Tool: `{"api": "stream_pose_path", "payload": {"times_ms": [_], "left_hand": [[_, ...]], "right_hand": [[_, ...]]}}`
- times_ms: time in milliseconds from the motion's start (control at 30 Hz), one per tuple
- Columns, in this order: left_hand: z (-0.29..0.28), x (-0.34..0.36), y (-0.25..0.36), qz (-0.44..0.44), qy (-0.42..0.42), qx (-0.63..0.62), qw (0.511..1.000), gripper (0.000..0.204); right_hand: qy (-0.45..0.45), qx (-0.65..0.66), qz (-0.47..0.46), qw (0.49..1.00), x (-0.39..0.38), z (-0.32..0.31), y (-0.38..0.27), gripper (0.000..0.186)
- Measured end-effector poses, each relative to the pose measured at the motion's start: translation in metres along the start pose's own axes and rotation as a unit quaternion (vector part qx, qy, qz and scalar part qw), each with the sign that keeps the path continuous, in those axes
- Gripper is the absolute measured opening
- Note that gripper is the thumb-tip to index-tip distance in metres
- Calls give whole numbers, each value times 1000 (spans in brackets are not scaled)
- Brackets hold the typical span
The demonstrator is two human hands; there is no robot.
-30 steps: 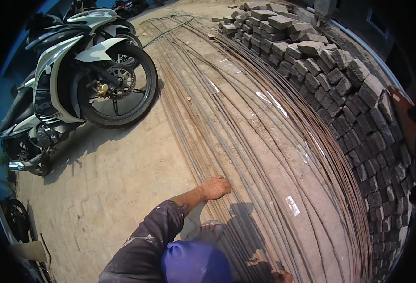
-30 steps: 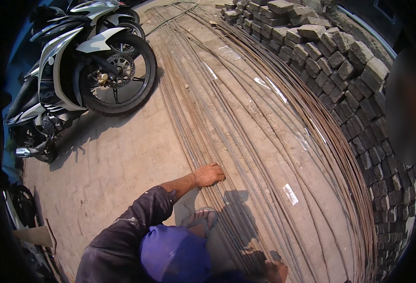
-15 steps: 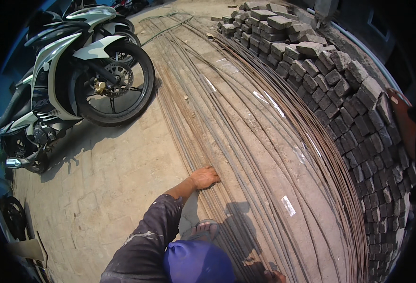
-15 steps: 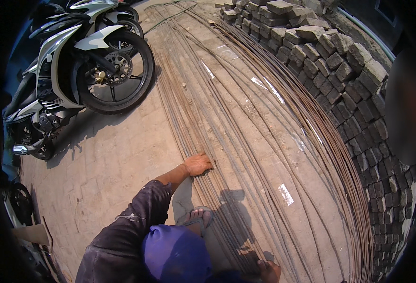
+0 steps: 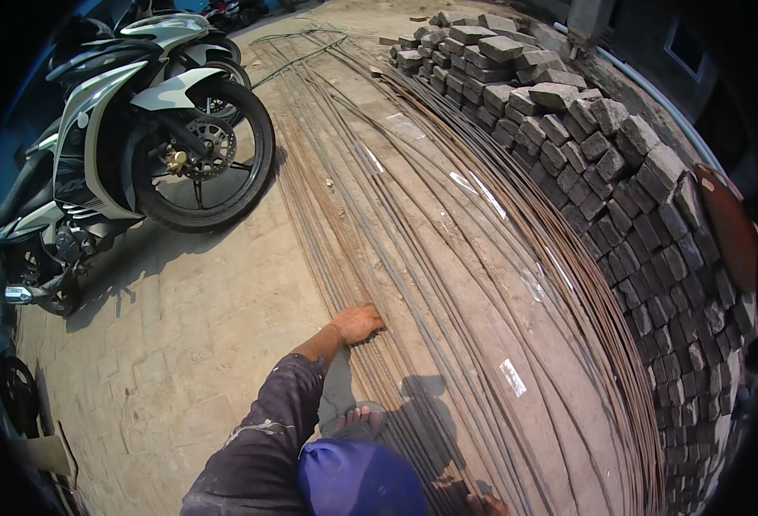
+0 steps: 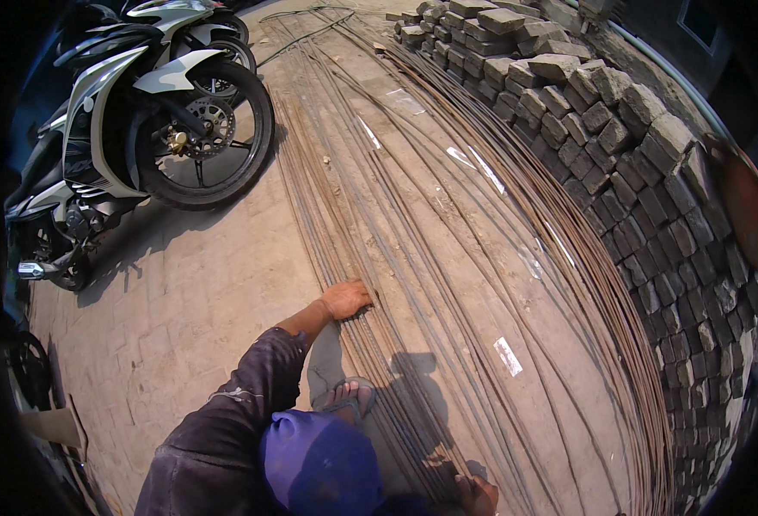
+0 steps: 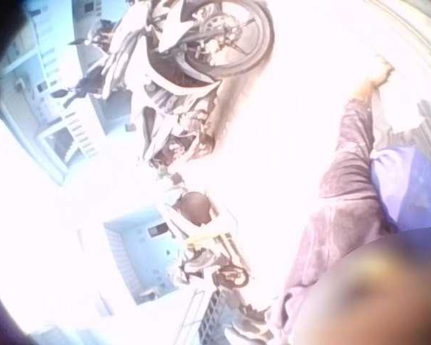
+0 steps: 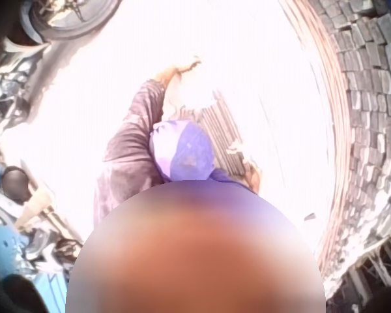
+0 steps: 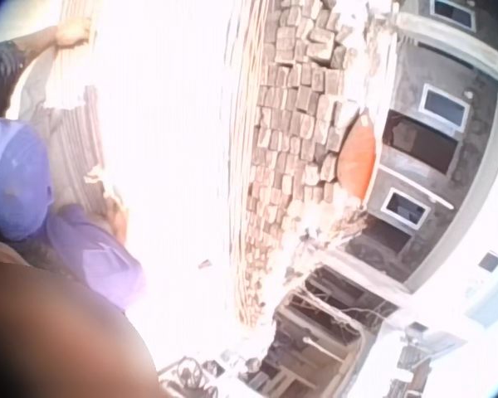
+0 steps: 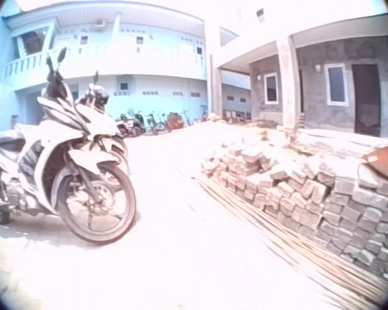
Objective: The person uses an angle grinder to cut several long metal rods on a concrete floor. They repeatedly position the rods against a small block, cut them, and then move the cut pieces aside. The person also scrapes the rods with a small tool before cutting.
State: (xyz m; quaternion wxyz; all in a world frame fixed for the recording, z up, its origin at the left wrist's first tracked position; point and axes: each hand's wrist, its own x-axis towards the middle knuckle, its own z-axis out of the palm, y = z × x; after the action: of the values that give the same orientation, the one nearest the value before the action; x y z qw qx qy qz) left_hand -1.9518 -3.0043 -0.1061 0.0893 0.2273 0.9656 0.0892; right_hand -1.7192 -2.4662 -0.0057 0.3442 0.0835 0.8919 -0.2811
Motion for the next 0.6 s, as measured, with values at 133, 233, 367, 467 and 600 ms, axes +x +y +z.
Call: {"api": "stream_pose_path", "payload": {"times_ms": [133,233,367,467,600], "left_hand": [[-7,-1,5,-21,6,-18,1000,32],[-16,-1,8,-38,-21,-11,999,33],[-24,2,7,-50,-42,-32,997,33],[-23,-1,8,-41,9,-60,997,31],[-11,-19,14,-136,85,-119,980,32]], "right_hand": [[0,3,1,1000,0,2,2,67],[-2,7,-2,1000,-2,4,2,67],[-3,8,-6,1000,-1,5,4,66],[-3,10,-8,1000,-1,5,6,65],[-5,15,-13,1000,0,4,2,64]]}}
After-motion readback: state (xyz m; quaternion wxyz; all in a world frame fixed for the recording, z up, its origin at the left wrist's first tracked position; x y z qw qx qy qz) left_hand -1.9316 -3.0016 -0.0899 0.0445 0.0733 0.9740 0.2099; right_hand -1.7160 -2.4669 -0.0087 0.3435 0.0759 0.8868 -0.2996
